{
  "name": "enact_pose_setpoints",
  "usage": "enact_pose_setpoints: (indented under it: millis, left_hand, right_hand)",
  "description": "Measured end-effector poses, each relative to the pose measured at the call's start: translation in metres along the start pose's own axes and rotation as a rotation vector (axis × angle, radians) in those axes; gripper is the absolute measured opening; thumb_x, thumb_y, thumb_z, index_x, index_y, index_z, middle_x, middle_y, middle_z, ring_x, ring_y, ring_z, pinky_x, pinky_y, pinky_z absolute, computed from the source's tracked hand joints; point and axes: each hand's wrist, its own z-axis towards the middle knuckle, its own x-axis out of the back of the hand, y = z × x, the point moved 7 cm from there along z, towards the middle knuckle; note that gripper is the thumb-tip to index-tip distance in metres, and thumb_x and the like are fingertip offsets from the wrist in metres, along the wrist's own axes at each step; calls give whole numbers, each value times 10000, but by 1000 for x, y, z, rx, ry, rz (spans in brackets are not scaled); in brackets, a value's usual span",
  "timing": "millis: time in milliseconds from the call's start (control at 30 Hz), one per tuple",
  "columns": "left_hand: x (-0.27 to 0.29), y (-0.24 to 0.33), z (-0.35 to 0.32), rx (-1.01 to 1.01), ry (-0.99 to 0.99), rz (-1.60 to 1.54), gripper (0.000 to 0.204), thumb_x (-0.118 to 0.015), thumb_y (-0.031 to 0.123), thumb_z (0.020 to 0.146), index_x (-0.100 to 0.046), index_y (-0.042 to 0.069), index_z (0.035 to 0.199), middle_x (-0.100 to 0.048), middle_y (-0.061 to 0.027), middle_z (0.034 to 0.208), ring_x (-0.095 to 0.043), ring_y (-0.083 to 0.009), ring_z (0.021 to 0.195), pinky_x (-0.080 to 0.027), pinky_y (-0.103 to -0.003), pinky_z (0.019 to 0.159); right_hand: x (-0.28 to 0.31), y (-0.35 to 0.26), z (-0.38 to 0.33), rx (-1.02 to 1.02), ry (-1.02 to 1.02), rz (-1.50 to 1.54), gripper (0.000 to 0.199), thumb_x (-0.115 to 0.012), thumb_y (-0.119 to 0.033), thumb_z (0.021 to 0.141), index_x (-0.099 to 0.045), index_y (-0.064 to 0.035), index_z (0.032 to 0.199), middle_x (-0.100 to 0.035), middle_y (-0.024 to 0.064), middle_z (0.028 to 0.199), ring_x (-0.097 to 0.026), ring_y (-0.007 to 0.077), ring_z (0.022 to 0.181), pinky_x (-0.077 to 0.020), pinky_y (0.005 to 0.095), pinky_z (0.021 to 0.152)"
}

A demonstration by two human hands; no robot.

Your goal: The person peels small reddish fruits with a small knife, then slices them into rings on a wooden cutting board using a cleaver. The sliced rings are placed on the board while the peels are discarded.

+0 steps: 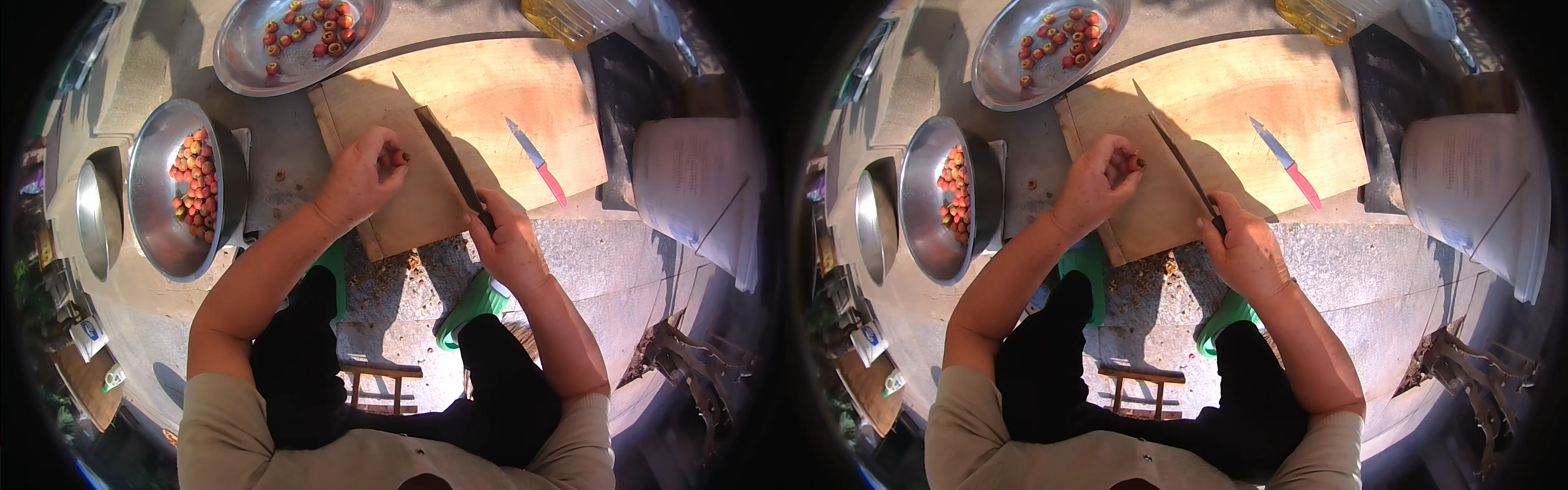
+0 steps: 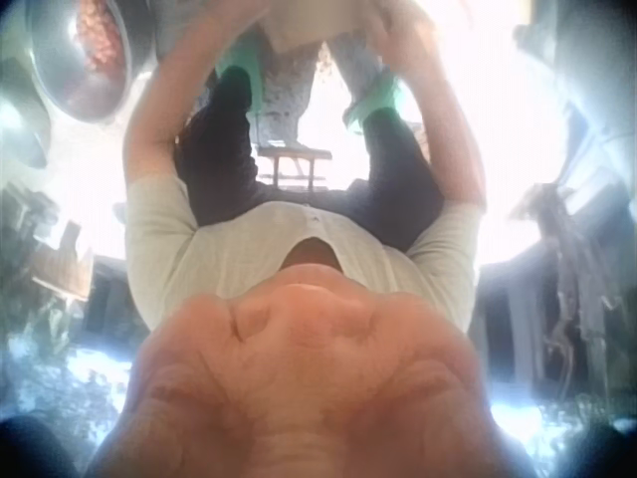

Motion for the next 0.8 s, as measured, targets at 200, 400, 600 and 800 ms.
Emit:
enact_pose_setpoints:
  millis: [200, 400, 600, 800]
  left_hand:
    - [-9, -11, -2, -67, 27, 11, 257, -735, -31, 877, -614, 38, 1094, -646, -60, 958, -614, -101, 746, -502, -236, 639]
    - [-9, -8, -4, -87, 98, -19, 170, -756, 11, 879, -655, 34, 1014, -647, -87, 944, -669, -166, 739, -533, -282, 640]
    - [-8, -6, -5, -68, 96, -38, 156, -747, -5, 889, -673, 33, 1021, -662, -80, 971, -677, -156, 791, -535, -271, 667]
    - [-9, -9, -5, -32, 68, -45, 163, -739, -19, 901, -679, 38, 1042, -673, -55, 1015, -665, -114, 846, -523, -241, 705]
  right_hand:
    - [-14, -5, -4, 12, -30, -74, 315, -655, -173, 974, -589, -8, 1234, -688, 266, 893, -674, 467, 818, -543, 515, 703]
    - [-14, -17, -5, 39, -8, -100, 301, -631, -170, 991, -582, 21, 1218, -687, 275, 908, -675, 475, 813, -544, 530, 705]
    - [-14, -26, -8, 45, -42, -127, 273, -613, -126, 1004, -591, 12, 1238, -684, 275, 925, -683, 467, 825, -545, 490, 693]
    - [-13, -27, -7, 50, -41, -136, 281, -623, -146, 998, -588, 15, 1226, -682, 267, 901, -680, 463, 792, -545, 508, 677]
